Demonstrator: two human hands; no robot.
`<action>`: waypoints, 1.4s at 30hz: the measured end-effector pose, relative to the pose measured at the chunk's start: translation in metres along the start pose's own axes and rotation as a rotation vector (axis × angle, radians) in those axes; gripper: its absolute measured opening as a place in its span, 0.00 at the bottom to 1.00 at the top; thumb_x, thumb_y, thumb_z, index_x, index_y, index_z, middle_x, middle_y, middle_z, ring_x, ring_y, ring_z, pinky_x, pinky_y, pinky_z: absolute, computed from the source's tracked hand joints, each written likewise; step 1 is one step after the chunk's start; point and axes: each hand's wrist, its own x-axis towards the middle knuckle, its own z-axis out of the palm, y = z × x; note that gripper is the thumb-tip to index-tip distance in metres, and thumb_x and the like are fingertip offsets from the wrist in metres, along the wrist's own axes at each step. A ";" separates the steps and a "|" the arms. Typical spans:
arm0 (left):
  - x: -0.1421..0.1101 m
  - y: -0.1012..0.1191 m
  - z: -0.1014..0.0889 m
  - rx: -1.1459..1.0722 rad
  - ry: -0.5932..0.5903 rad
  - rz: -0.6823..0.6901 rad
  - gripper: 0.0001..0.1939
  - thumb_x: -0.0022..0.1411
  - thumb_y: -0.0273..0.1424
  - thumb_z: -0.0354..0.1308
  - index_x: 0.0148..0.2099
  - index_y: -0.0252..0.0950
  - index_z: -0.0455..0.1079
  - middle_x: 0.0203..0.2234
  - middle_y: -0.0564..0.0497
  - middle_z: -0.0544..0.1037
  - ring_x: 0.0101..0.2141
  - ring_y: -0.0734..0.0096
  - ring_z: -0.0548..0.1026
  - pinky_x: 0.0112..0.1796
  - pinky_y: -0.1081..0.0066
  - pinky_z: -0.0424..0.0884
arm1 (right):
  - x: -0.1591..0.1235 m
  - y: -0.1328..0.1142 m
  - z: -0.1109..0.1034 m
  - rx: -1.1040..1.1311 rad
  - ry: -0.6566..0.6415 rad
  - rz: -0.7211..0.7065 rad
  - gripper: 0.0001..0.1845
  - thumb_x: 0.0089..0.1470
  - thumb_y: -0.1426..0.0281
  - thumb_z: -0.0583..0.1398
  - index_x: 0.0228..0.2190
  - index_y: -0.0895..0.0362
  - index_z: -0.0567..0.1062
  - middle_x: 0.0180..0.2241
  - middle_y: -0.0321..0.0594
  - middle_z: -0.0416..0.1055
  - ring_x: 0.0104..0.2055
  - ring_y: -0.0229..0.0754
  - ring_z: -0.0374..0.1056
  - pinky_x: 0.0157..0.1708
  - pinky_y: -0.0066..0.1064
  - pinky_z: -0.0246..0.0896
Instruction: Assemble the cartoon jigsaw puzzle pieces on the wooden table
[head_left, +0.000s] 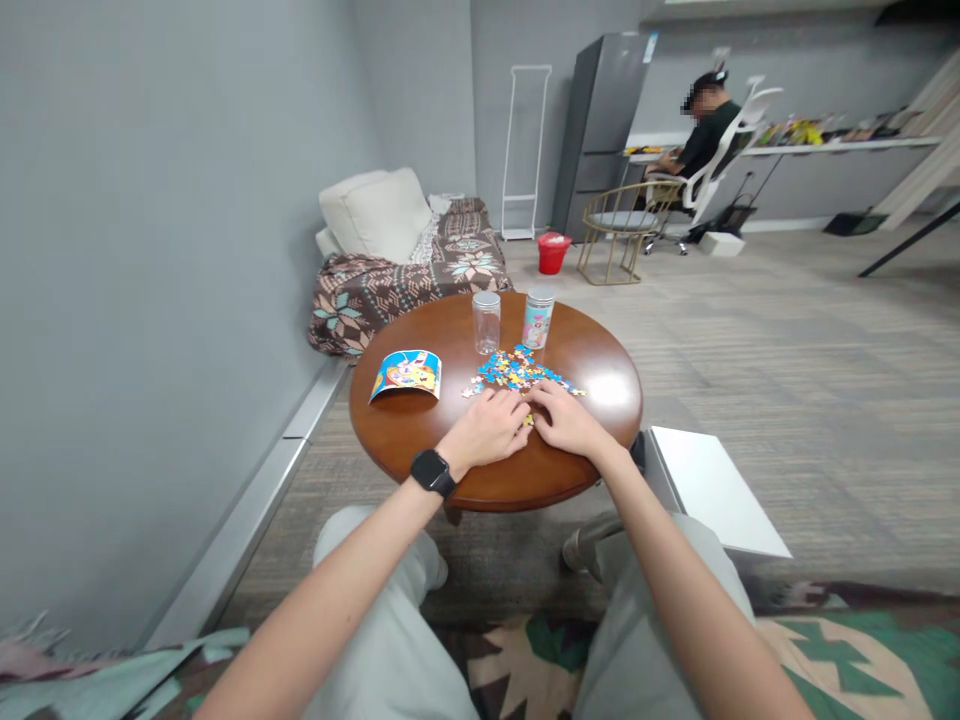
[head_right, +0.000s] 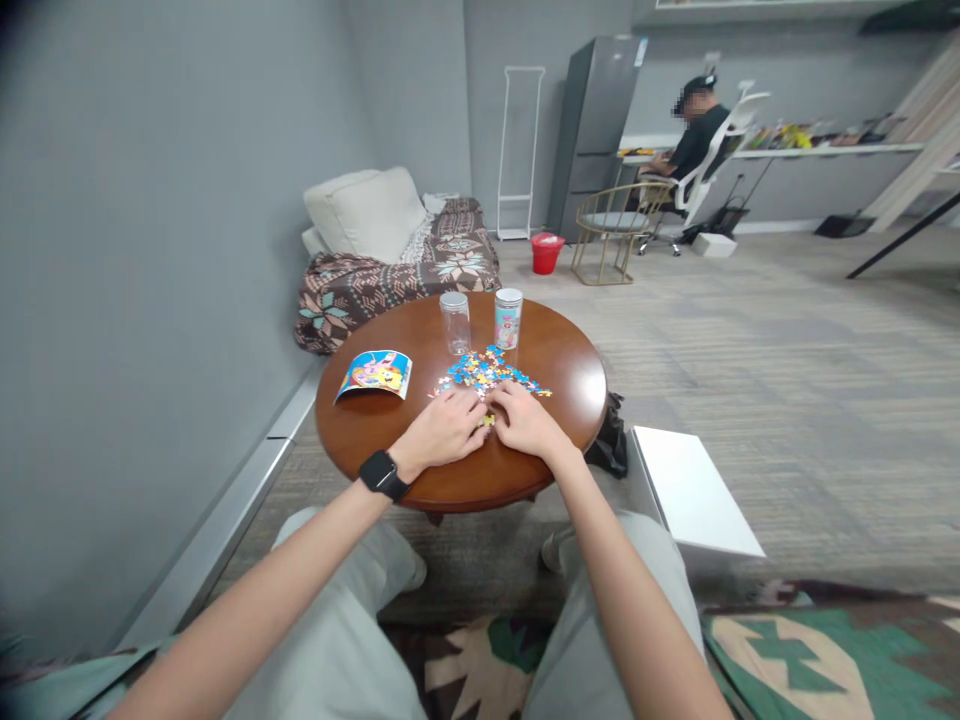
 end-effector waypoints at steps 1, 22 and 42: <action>0.001 0.001 0.000 0.012 -0.007 0.054 0.12 0.70 0.33 0.50 0.47 0.31 0.70 0.47 0.36 0.74 0.48 0.52 0.72 0.47 0.57 0.65 | 0.000 0.000 0.001 -0.018 0.008 0.000 0.14 0.50 0.81 0.54 0.37 0.56 0.72 0.39 0.44 0.69 0.45 0.48 0.66 0.49 0.44 0.64; 0.019 -0.021 0.013 0.075 0.132 -0.111 0.15 0.67 0.38 0.50 0.45 0.31 0.69 0.42 0.36 0.76 0.45 0.51 0.73 0.48 0.55 0.63 | 0.000 -0.005 0.003 -0.151 0.053 -0.013 0.06 0.53 0.75 0.60 0.26 0.56 0.69 0.31 0.41 0.67 0.37 0.44 0.64 0.41 0.37 0.65; 0.008 -0.033 0.023 -0.571 0.153 -0.419 0.07 0.59 0.26 0.53 0.28 0.36 0.66 0.22 0.54 0.73 0.27 0.71 0.70 0.31 0.74 0.64 | -0.003 0.002 0.002 -0.224 0.124 0.193 0.11 0.56 0.78 0.52 0.31 0.55 0.72 0.34 0.44 0.70 0.41 0.47 0.66 0.46 0.38 0.64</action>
